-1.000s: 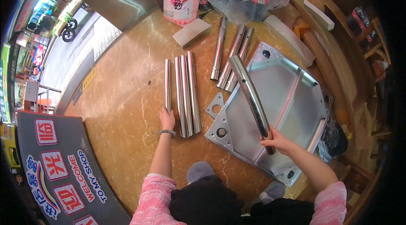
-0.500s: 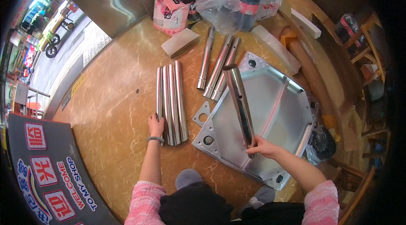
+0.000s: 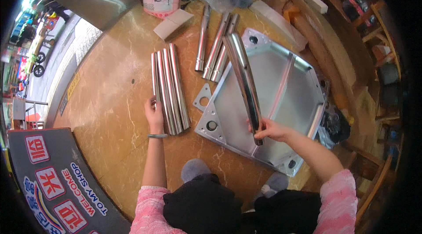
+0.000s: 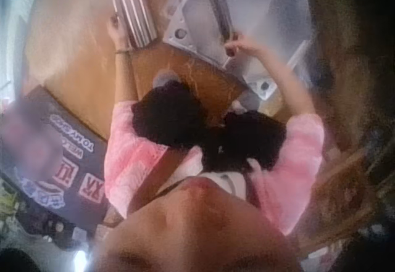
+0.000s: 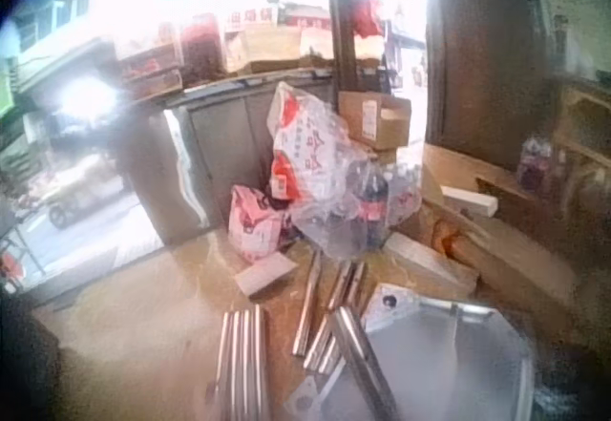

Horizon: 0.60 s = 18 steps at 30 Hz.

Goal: The person unpacks a metal frame and several metal rods from a cardboard box. They then sit on the floor and begin assembling the frame by inserting the rods into the holes on the metal base.

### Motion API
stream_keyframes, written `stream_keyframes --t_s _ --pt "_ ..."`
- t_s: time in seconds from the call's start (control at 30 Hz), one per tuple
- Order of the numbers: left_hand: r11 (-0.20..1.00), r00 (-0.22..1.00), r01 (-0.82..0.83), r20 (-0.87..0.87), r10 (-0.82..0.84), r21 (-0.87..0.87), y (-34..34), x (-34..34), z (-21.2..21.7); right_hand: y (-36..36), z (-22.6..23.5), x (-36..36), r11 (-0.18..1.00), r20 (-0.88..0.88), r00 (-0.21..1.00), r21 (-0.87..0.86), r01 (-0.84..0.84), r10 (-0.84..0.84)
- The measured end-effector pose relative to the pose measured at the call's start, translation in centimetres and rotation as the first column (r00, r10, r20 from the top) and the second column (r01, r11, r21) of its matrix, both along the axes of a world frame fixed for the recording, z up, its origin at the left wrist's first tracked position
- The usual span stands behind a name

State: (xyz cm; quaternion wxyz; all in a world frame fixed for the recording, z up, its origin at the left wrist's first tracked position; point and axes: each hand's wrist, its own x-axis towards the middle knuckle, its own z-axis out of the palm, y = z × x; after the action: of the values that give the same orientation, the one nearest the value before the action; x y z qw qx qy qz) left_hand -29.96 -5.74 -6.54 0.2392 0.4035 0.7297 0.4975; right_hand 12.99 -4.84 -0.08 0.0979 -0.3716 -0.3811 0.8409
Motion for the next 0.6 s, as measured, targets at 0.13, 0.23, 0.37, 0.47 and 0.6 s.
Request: stream_keyframes --t_s 0.13,0.23,0.37,0.47,0.6 --pt "0.996 0.998 -0.034 -0.049 0.03 -0.088 -0.2 -1.6 -1.1 0.2 0.5 -0.6 0.972 -0.099 0.993 -0.23 0.045 -0.07" --pt "0.977 0.993 -0.064 -0.113 0.042 -0.206 -0.1 -1.5 -0.8 0.4 1.1 -0.7 0.928 -0.162 0.972 -0.36 0.099 -0.167" --pt "0.992 0.984 0.03 0.176 -0.007 -0.126 0.3 1.2 0.8 0.6 1.7 -0.7 0.909 -0.196 0.961 -0.403 0.102 -0.195" --pt "0.987 0.984 0.151 0.108 -0.145 -0.049 0.3 2.2 0.7 0.6 1.7 -0.9 0.915 -0.201 0.966 -0.396 0.074 -0.165" --pt "0.971 0.933 -0.123 -0.358 0.043 -0.205 0.0 -2.3 -2.0 0.2 1.3 -1.0 0.947 -0.165 0.981 -0.319 0.044 -0.101"
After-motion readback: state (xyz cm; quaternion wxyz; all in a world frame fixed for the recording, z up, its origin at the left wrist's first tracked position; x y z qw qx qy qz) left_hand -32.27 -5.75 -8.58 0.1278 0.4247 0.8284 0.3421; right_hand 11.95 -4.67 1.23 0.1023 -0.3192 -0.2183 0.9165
